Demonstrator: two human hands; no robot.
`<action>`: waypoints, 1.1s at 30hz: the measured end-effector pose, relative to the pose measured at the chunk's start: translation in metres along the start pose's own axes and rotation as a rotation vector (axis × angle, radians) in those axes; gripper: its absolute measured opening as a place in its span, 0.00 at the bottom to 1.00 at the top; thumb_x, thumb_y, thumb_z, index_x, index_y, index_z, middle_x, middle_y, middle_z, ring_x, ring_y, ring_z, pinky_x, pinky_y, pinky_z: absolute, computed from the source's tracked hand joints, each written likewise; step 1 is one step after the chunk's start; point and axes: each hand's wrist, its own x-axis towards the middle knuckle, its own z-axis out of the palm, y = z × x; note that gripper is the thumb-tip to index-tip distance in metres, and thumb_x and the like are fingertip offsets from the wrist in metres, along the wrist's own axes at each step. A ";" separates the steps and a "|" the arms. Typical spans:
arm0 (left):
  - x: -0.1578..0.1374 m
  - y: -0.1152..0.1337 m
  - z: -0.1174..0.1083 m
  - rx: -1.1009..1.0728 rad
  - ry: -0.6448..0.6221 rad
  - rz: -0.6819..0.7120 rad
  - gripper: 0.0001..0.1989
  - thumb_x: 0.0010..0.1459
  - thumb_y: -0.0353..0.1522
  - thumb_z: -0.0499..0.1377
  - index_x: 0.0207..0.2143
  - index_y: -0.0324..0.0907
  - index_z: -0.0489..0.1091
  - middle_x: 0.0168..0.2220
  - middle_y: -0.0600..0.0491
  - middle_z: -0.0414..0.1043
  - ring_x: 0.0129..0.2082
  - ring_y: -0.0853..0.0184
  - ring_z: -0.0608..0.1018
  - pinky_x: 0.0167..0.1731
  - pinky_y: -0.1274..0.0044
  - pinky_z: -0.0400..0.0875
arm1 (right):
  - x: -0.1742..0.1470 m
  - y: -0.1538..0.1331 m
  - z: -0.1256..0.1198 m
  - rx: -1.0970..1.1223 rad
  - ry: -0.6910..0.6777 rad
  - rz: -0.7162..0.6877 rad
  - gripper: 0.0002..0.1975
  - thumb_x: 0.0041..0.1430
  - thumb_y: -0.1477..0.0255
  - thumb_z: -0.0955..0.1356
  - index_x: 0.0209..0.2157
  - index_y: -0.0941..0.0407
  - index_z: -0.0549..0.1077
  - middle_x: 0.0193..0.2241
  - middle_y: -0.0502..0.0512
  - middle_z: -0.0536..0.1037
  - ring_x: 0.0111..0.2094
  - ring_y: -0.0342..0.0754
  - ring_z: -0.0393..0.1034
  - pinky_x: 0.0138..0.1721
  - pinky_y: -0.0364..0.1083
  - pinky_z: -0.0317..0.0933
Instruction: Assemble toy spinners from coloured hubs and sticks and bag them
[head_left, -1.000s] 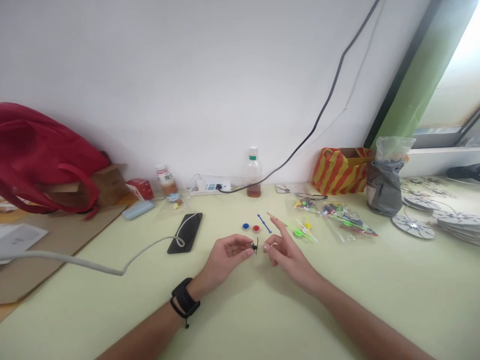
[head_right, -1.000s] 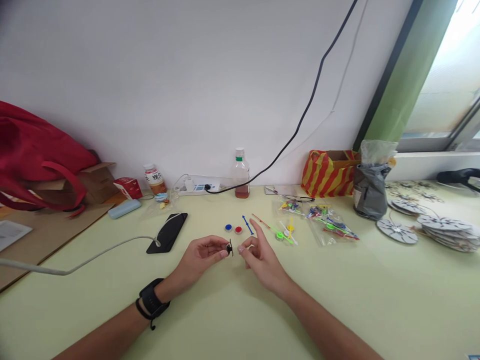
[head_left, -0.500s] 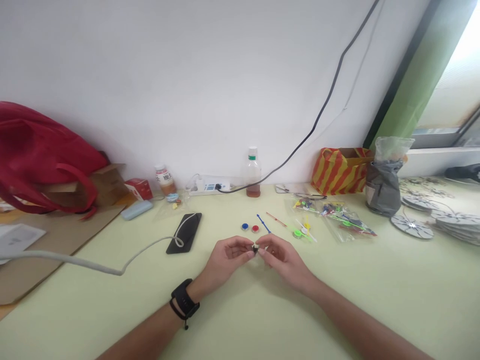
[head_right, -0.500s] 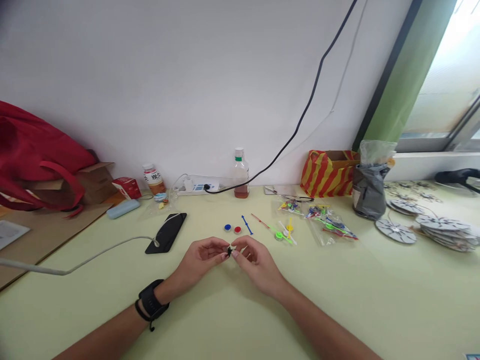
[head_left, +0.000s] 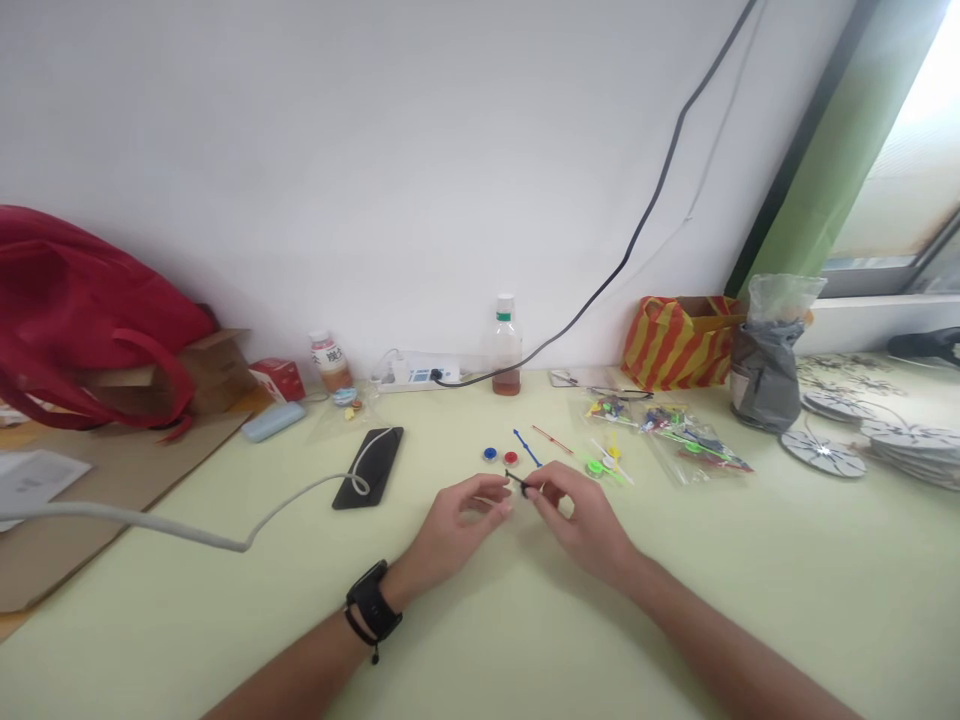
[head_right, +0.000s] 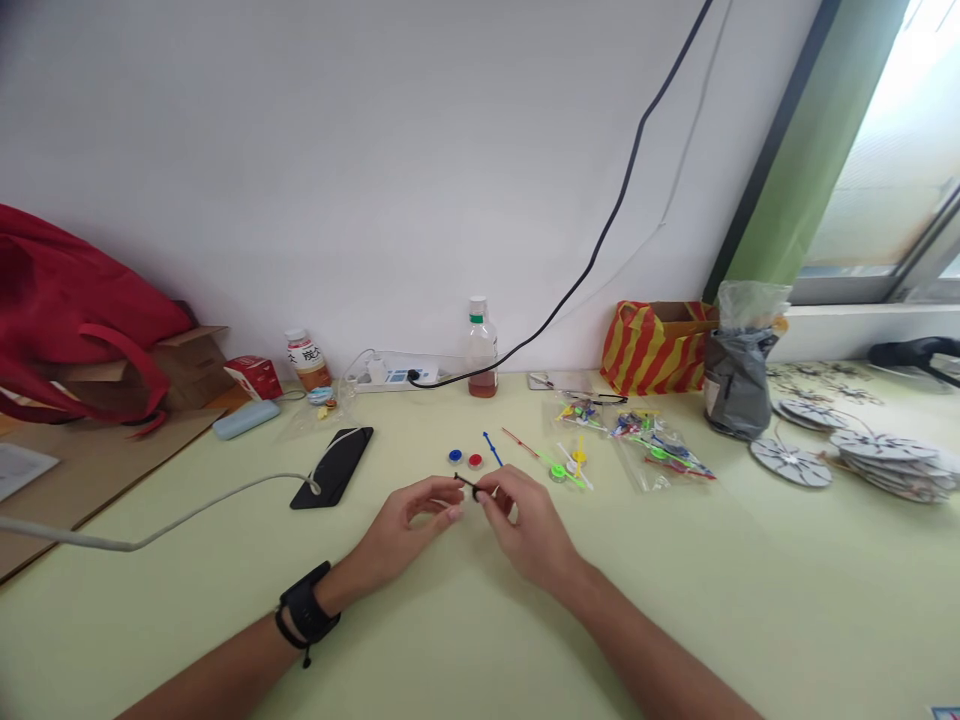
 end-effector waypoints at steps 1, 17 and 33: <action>0.000 -0.002 -0.002 0.088 0.024 0.016 0.16 0.65 0.41 0.62 0.53 0.46 0.74 0.52 0.47 0.77 0.50 0.58 0.79 0.52 0.65 0.75 | 0.002 0.000 -0.006 -0.053 0.049 -0.027 0.11 0.69 0.62 0.64 0.39 0.52 0.75 0.34 0.57 0.76 0.32 0.50 0.69 0.36 0.50 0.65; 0.013 -0.024 -0.024 0.659 -0.085 0.213 0.31 0.70 0.39 0.54 0.72 0.50 0.50 0.74 0.49 0.45 0.72 0.52 0.52 0.69 0.56 0.53 | 0.004 0.029 -0.029 -0.613 -0.237 0.222 0.13 0.62 0.83 0.61 0.25 0.54 0.61 0.31 0.55 0.73 0.32 0.47 0.65 0.32 0.45 0.54; 0.015 -0.013 -0.025 0.566 -0.066 0.307 0.18 0.70 0.35 0.54 0.60 0.49 0.69 0.56 0.48 0.72 0.58 0.56 0.71 0.60 0.62 0.67 | 0.026 0.071 -0.042 -1.022 -0.092 0.338 0.13 0.66 0.85 0.61 0.36 0.58 0.74 0.38 0.61 0.74 0.35 0.50 0.70 0.34 0.46 0.56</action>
